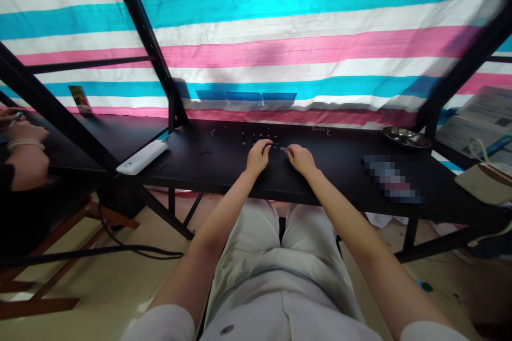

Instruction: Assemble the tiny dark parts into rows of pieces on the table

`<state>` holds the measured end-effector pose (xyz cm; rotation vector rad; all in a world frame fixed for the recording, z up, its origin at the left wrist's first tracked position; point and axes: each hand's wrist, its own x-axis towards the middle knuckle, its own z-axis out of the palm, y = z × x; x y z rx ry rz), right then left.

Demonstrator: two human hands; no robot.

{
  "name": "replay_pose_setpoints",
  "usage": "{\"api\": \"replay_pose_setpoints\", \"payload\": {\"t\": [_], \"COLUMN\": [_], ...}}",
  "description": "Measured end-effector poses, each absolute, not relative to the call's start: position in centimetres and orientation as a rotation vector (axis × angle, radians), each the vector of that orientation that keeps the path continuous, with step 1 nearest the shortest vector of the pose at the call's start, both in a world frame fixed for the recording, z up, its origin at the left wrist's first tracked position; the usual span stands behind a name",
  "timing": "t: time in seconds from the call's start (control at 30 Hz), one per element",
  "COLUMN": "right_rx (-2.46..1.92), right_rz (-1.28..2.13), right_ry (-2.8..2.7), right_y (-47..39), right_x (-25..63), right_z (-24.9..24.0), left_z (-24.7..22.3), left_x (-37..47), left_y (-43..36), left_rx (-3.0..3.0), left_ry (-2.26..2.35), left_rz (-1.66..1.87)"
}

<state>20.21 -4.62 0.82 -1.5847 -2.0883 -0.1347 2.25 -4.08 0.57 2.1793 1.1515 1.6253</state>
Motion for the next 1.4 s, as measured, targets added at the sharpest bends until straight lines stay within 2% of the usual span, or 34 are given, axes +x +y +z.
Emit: {"api": "replay_pose_setpoints", "payload": {"t": [0.13, 0.67, 0.9, 1.17, 1.4], "right_rx": [-1.667, -1.558, -1.574, -1.281, -1.326], "right_rz": [-0.088, -0.083, -0.188, -0.157, -0.101], "right_ry": [-2.058, -2.091, -2.089, -2.21, -1.957], "right_y": [-4.67, -4.66, -5.05, -5.02, -4.32], "right_x": [20.43, 20.52, 20.44, 19.99, 20.41], "right_z": [0.81, 0.6, 1.08, 0.8, 0.79], "left_z": [0.55, 0.37, 0.55, 0.4, 0.44], "left_x": [2.29, 2.34, 2.35, 2.56, 2.48], "left_y": [-4.08, -4.0, -4.23, -4.21, -4.35], "left_rx": [2.162, 2.076, 2.098, 2.126, 2.107], "left_ry": [1.163, 1.132, 1.129, 1.095, 1.176], "left_rz": [1.571, 1.503, 1.475, 1.395, 1.47]}}
